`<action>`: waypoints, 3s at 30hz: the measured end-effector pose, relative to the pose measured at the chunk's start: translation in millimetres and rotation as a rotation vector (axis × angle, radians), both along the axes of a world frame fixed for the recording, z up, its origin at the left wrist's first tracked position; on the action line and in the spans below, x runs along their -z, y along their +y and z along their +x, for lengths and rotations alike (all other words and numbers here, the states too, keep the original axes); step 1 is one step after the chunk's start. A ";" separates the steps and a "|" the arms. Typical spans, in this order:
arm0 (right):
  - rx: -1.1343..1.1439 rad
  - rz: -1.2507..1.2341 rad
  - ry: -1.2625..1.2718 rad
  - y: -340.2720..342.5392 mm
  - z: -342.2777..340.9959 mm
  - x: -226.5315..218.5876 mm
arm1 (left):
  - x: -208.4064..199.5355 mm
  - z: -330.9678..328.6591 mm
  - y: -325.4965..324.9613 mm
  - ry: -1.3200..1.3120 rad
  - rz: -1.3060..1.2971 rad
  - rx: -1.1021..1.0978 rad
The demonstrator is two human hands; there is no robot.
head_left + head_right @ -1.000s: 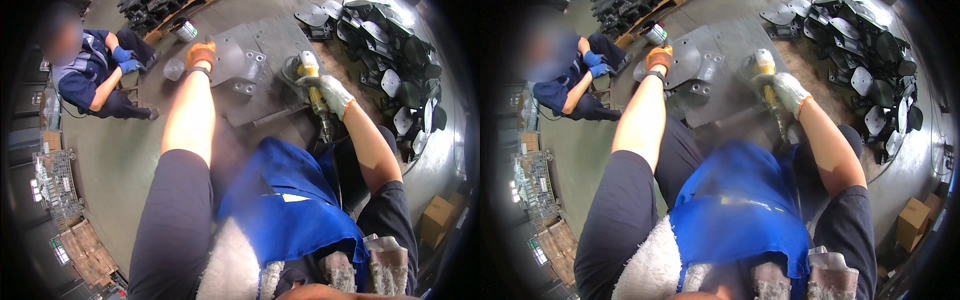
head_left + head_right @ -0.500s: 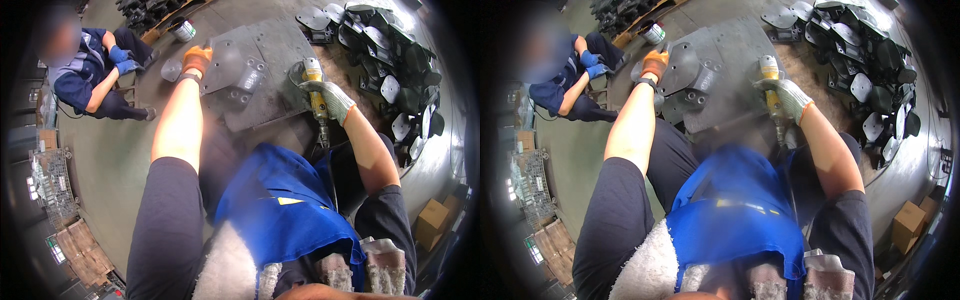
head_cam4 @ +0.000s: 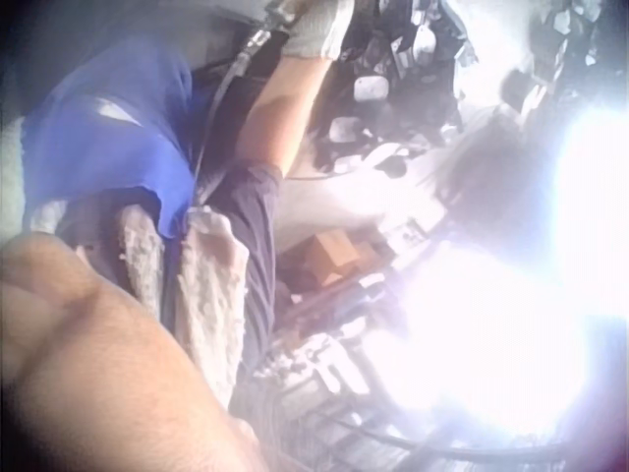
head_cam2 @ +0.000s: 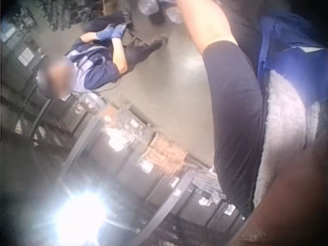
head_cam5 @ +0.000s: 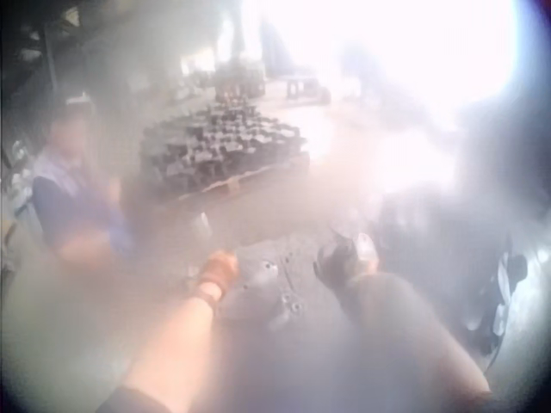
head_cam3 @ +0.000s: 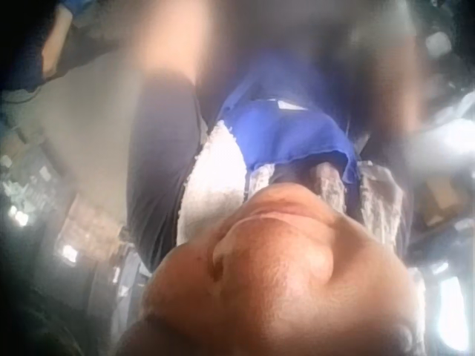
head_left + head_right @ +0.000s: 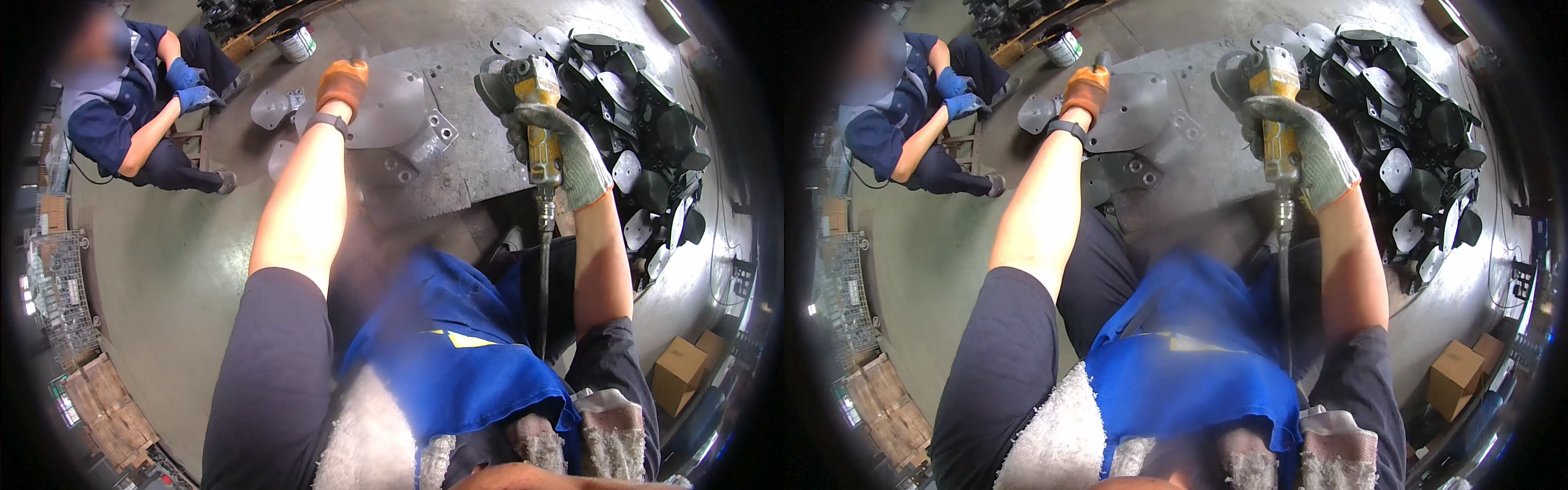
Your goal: The person sits on the floor and uses a handheld angle grinder to smooth the surface of metal parts. They pick up a part, grind it, and place it on a nearby pile, repeating this process for several units.
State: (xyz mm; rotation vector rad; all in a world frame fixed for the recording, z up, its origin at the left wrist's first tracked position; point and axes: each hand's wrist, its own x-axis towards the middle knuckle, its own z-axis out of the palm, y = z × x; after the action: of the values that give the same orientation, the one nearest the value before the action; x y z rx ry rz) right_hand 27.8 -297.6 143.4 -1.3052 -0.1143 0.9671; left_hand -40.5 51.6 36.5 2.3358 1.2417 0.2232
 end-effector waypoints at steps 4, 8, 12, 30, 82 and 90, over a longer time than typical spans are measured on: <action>-0.183 -0.202 -0.230 12.5 19.2 -15.1 | -3.5 1.3 8.4 0.015 -0.080 -0.106; -0.257 -0.208 -0.208 31.0 11.6 -14.1 | -3.0 -1.6 7.4 -0.004 -0.091 -0.105; -0.326 -0.263 -0.164 39.0 19.5 10.9 | -1.4 -2.5 10.9 -0.002 -0.136 -0.112; -0.401 -0.335 -0.144 95.1 15.5 11.6 | -2.6 -5.7 8.0 -0.032 -0.125 -0.137; -0.388 -0.335 -0.209 79.5 6.9 8.2 | 6.3 -1.9 18.6 0.033 -0.070 -0.096; -0.361 -0.407 -0.212 81.4 16.1 26.3 | 1.3 1.1 14.7 0.036 -0.072 -0.120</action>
State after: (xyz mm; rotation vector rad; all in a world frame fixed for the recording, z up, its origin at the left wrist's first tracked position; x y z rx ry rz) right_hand 44.0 -216.2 117.1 -1.8028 -0.3395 1.1952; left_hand -39.4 66.3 35.3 2.2157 1.3863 0.1746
